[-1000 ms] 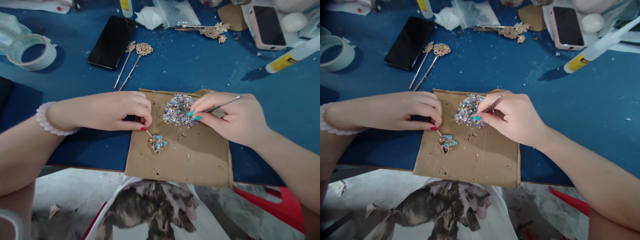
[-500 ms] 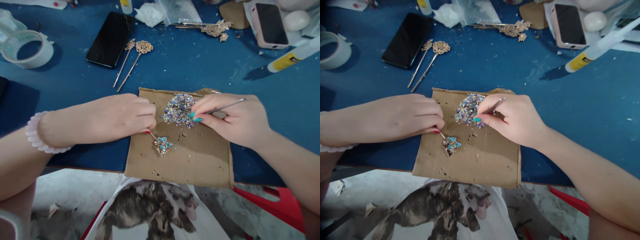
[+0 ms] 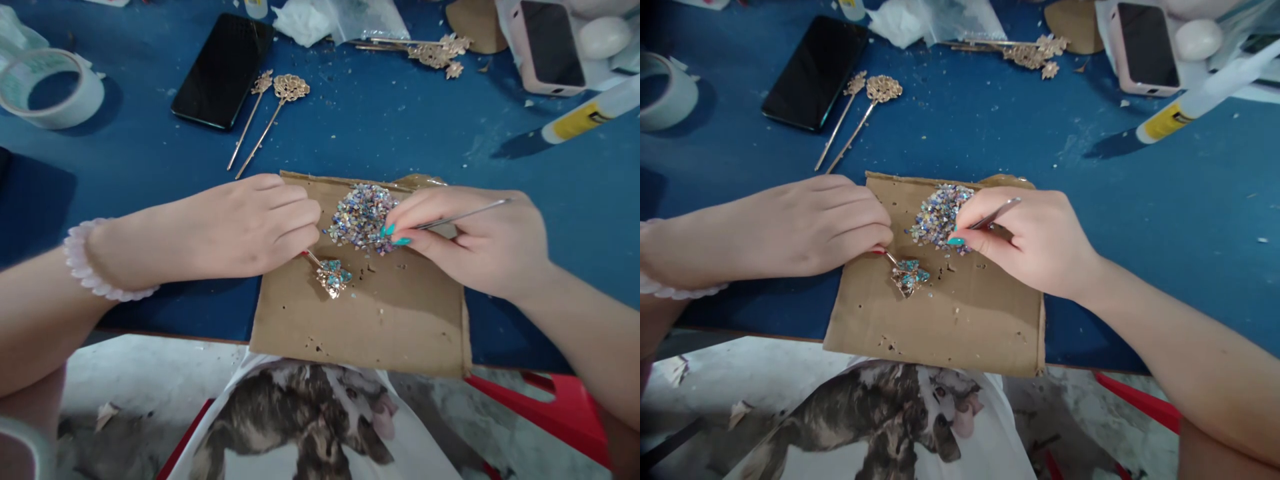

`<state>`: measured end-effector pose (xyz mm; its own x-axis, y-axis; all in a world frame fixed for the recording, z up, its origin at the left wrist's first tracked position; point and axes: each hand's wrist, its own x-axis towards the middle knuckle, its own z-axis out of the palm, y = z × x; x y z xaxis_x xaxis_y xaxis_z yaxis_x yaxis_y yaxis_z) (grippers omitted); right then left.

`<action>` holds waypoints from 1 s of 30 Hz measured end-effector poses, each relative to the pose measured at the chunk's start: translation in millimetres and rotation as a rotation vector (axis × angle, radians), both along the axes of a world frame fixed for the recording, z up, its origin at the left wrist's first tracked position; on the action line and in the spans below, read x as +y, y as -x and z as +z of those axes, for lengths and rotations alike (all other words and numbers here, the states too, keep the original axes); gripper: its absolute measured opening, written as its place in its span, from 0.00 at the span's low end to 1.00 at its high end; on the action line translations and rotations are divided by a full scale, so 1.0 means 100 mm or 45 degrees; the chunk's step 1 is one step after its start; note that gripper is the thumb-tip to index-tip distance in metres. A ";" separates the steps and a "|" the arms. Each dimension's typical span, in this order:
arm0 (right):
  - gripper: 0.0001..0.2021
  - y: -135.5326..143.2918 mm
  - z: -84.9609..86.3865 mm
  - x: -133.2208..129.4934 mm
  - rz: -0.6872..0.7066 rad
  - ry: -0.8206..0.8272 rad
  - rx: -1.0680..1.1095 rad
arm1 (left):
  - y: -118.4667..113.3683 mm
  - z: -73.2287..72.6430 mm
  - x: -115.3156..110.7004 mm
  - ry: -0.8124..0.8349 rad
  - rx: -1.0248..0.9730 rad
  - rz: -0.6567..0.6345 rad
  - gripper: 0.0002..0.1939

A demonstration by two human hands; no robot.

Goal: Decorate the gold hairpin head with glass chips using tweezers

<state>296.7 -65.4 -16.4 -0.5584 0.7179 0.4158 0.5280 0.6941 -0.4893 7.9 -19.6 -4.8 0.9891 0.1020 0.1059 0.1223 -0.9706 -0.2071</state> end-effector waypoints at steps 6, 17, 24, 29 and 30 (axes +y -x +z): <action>0.05 0.01 0.01 0.00 0.004 0.027 -0.017 | 0.00 0.02 -0.01 -0.073 -0.015 0.029 0.21; 0.04 0.01 0.01 -0.01 -0.021 0.011 -0.023 | -0.03 0.18 -0.10 0.101 -0.136 0.037 0.18; 0.04 0.02 0.01 0.00 -0.015 0.013 -0.029 | -0.03 0.17 -0.11 -0.011 -0.177 -0.035 0.18; 0.03 0.01 0.02 0.00 -0.012 -0.006 -0.008 | -0.05 0.18 -0.10 -0.108 -0.137 -0.061 0.22; 0.04 0.01 0.02 0.00 -0.017 -0.007 -0.016 | -0.05 0.18 -0.09 -0.042 -0.131 -0.031 0.22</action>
